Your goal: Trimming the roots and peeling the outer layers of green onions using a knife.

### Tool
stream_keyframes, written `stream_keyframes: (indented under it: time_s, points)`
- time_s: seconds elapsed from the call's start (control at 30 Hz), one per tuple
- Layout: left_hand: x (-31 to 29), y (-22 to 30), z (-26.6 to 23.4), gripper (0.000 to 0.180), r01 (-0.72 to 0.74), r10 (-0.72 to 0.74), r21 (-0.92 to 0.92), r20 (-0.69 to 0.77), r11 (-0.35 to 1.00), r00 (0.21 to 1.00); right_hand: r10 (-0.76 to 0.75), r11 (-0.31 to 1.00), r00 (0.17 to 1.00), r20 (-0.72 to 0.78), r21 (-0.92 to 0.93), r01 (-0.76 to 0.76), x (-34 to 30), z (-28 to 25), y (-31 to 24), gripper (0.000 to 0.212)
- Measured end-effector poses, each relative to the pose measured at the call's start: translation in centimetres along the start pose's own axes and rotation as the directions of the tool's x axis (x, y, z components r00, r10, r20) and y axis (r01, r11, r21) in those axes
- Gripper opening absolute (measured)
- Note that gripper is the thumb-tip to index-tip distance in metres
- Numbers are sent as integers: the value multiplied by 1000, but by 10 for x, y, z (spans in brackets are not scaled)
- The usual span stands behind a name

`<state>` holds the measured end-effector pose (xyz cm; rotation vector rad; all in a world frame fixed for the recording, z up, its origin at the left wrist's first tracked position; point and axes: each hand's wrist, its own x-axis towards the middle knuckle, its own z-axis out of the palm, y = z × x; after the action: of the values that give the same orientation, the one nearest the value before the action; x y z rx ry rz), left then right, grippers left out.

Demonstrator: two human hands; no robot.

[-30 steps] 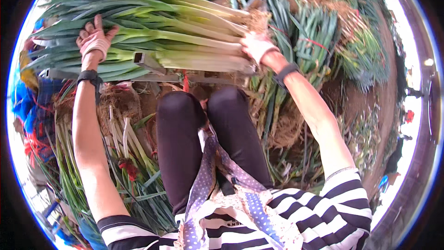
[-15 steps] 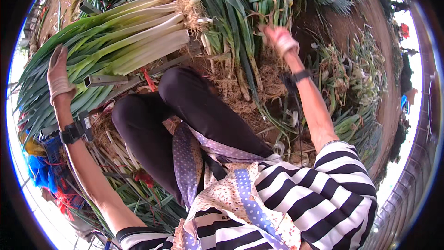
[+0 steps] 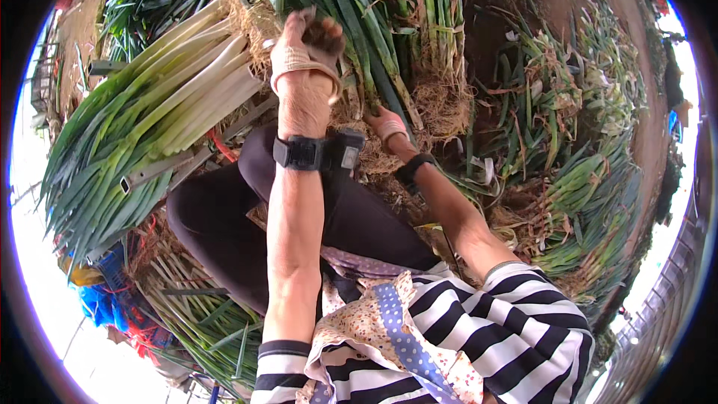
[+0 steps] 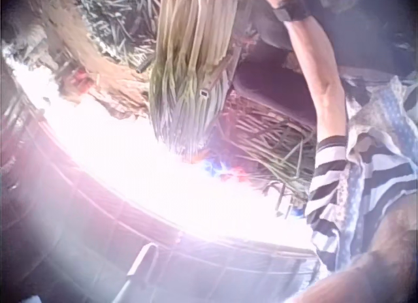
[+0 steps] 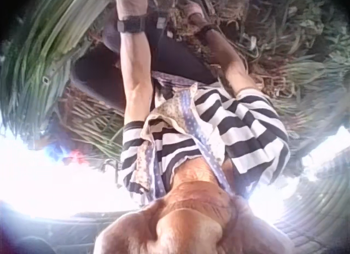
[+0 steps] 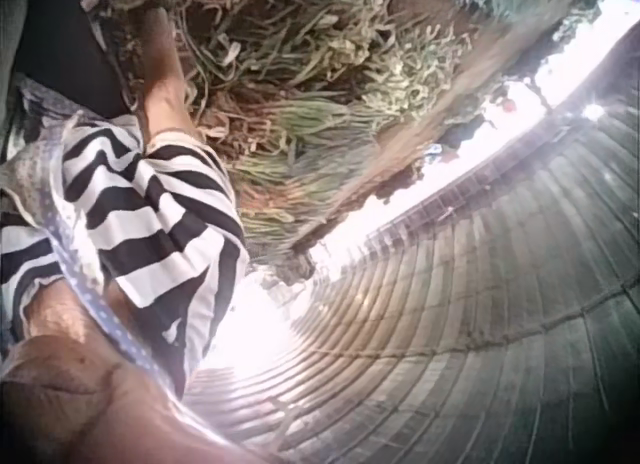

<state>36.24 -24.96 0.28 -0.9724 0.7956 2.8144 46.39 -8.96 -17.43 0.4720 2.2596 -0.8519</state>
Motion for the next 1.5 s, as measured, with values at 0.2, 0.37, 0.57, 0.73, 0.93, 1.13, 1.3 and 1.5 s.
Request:
stream_keyframes:
  time_s: [0.2,0.37,0.57,0.73,0.93,1.13,1.3,1.5]
  points:
    - [12,4,5,17,-96,96,71,14,993,995,177,981,983,-43,-71,-179,30,25,-24,57]
    - [13,4,3,18,-34,41,87,-87,996,995,277,939,960,24,203,-276,43,17,-28,53]
    - [17,1,5,17,-27,29,53,-48,998,998,105,966,994,-7,240,-100,52,30,-24,64]
    - [16,-6,8,16,-1,5,123,-36,992,999,190,771,964,184,580,-263,63,29,-21,68]
    - [24,-23,14,12,77,-44,222,-148,972,988,21,825,1000,-21,565,-5,78,-30,18,65]
    - [8,-62,12,26,356,-299,402,-199,844,933,-152,978,954,-259,103,184,-64,-162,-36,46]
    - [-12,-97,30,26,431,-557,443,206,786,804,-146,977,898,-415,80,196,-150,-204,-20,39]
    - [-64,-99,60,21,289,-477,384,625,877,618,-75,662,874,-480,632,403,-221,-211,-7,11]
